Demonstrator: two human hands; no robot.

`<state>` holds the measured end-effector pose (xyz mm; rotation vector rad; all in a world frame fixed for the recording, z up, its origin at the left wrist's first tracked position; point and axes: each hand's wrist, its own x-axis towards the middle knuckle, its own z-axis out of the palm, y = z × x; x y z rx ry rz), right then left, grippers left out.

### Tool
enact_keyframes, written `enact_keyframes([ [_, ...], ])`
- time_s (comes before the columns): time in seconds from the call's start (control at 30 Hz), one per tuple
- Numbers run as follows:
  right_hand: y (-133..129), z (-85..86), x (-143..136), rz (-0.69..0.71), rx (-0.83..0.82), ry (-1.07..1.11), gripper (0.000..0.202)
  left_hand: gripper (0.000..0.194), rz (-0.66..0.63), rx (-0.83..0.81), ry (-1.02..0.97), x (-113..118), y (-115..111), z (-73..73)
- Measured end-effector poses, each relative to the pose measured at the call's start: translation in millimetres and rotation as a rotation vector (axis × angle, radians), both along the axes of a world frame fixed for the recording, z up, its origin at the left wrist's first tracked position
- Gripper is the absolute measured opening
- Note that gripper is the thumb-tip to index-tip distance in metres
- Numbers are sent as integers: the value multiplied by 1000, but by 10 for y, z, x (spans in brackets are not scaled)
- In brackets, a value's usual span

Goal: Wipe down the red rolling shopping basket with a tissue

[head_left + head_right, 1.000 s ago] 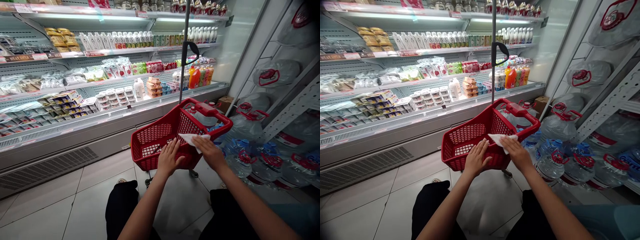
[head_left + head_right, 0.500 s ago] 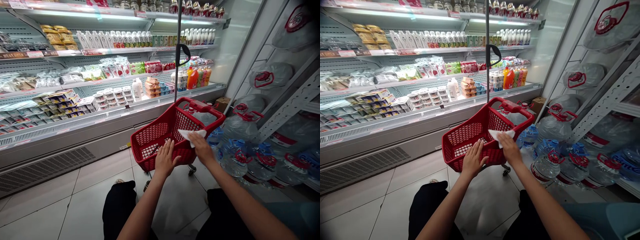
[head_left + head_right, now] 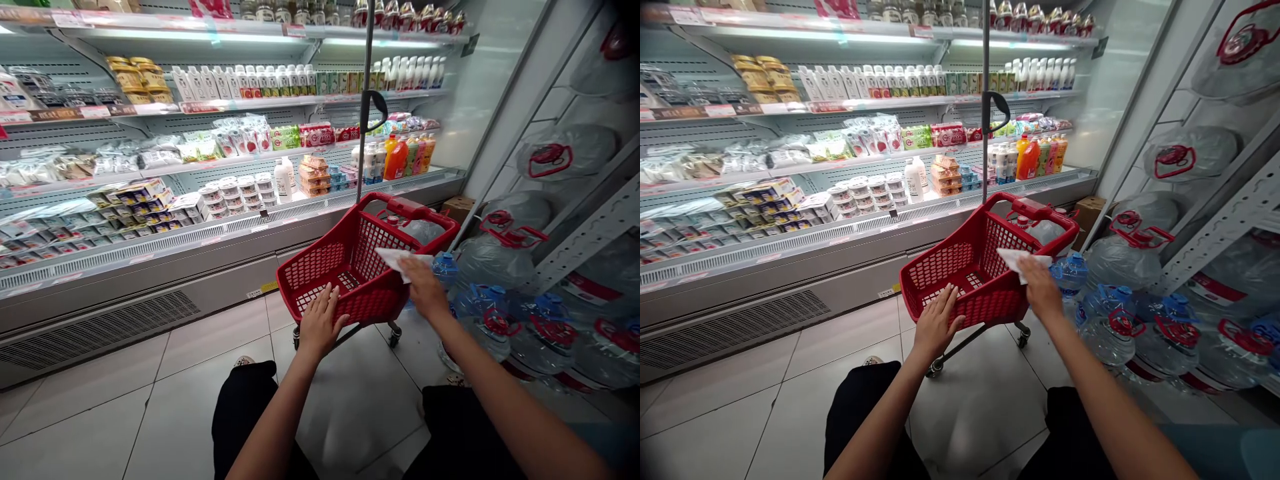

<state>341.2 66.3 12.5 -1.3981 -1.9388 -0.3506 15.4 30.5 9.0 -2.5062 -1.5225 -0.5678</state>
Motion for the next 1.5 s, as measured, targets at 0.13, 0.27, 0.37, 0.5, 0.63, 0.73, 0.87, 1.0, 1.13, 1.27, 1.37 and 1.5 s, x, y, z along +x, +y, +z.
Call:
enact_keyframes([
  [0.13,-103,-225,-672,148,-55,-58,80,71,20,3,-13,126,-11,3],
  [0.27,-190,-232,-696,280,-97,-151,83,72,-18,11,-8,53,-50,15],
  [0.37,-127,-123,-216,185,-46,-161,86,72,-6,15,-5,-89,-83,4],
  [0.5,18,12,328,69,-42,-144,79,68,41,3,-11,-217,-101,-28],
  [0.63,154,28,282,84,-55,-63,76,68,60,-11,-23,-173,-106,-57],
  [0.73,185,-61,-61,129,-65,-28,78,72,74,8,-20,-69,-147,-75],
  [0.87,-16,-230,-676,247,-114,-41,83,78,90,24,-22,48,-255,-93],
  [1.0,-244,-260,-943,398,-141,-93,84,81,6,12,-30,35,-328,-57],
  [1.13,-70,-146,-600,387,-151,-177,83,76,-137,24,76,-145,-307,51],
  [1.27,306,-94,-244,223,-128,-147,82,70,-222,61,155,-335,-264,91],
  [1.37,366,-152,-381,195,-130,-86,83,72,-217,62,151,-341,-251,37],
  [1.5,-20,-290,-973,337,-141,-35,83,78,-170,41,94,-197,-277,-47],
])
